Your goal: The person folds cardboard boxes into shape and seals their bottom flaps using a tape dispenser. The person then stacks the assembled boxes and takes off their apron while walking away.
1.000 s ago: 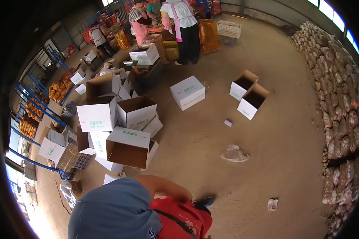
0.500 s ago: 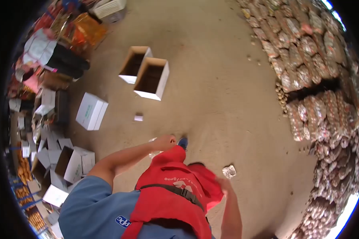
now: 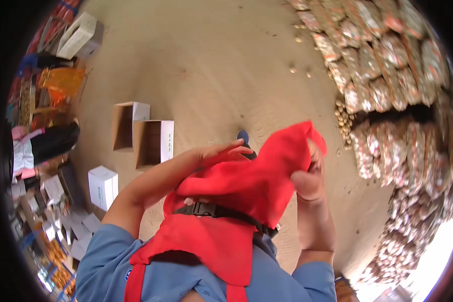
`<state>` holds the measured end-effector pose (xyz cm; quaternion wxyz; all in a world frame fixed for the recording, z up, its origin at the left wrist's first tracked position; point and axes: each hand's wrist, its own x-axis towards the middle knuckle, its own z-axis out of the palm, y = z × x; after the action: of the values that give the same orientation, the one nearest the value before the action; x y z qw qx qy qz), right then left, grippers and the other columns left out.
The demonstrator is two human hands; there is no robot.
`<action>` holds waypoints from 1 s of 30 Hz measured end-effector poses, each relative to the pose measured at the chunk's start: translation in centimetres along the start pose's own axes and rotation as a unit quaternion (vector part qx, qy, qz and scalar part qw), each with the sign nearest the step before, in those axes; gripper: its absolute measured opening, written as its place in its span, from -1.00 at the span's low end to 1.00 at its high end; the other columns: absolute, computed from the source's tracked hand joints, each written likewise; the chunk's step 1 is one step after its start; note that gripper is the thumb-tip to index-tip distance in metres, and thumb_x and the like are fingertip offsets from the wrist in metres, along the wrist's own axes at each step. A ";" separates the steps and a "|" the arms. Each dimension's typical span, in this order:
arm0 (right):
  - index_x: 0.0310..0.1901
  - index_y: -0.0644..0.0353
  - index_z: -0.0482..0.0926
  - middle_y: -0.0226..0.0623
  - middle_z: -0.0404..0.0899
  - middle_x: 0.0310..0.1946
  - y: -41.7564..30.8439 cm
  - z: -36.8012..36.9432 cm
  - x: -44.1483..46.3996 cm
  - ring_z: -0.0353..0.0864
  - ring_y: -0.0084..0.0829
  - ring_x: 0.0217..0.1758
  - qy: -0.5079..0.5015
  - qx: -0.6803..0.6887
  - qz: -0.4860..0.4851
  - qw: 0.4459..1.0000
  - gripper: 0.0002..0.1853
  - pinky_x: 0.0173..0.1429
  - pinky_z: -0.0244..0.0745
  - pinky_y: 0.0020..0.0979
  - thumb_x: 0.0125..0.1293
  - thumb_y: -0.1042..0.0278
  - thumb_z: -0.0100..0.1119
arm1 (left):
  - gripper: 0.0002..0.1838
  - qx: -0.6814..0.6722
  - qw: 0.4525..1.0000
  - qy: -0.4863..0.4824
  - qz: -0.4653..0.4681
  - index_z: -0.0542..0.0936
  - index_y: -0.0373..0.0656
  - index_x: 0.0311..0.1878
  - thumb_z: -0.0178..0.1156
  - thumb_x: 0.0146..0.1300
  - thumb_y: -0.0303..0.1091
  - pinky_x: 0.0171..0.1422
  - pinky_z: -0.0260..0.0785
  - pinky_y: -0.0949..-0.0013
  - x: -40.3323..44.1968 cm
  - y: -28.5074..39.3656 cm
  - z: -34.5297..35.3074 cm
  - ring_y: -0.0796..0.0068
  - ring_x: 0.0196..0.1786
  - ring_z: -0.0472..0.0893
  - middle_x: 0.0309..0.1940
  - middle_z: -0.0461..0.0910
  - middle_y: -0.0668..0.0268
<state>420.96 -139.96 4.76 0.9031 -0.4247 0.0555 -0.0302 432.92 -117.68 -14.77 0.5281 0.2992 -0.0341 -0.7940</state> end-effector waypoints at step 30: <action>-0.35 0.13 0.50 -0.27 0.69 -0.25 5.1 20.0 129.5 0.67 -0.41 -0.21 -0.333 0.039 0.158 0.929 -0.80 -0.12 0.58 -0.31 0.43 0.66 0.10 | -0.10 -0.087 0.955 -0.071 0.274 0.45 -0.10 0.55 0.10 0.45 0.46 0.20 0.57 0.24 -30.8 98.6 -58.3 0.39 0.33 0.62 0.37 0.62 0.32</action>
<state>551.94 -134.56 3.87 0.8786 -0.3607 -0.1833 0.2536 551.47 -119.29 -12.46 0.7453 0.1737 -0.0827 -0.6383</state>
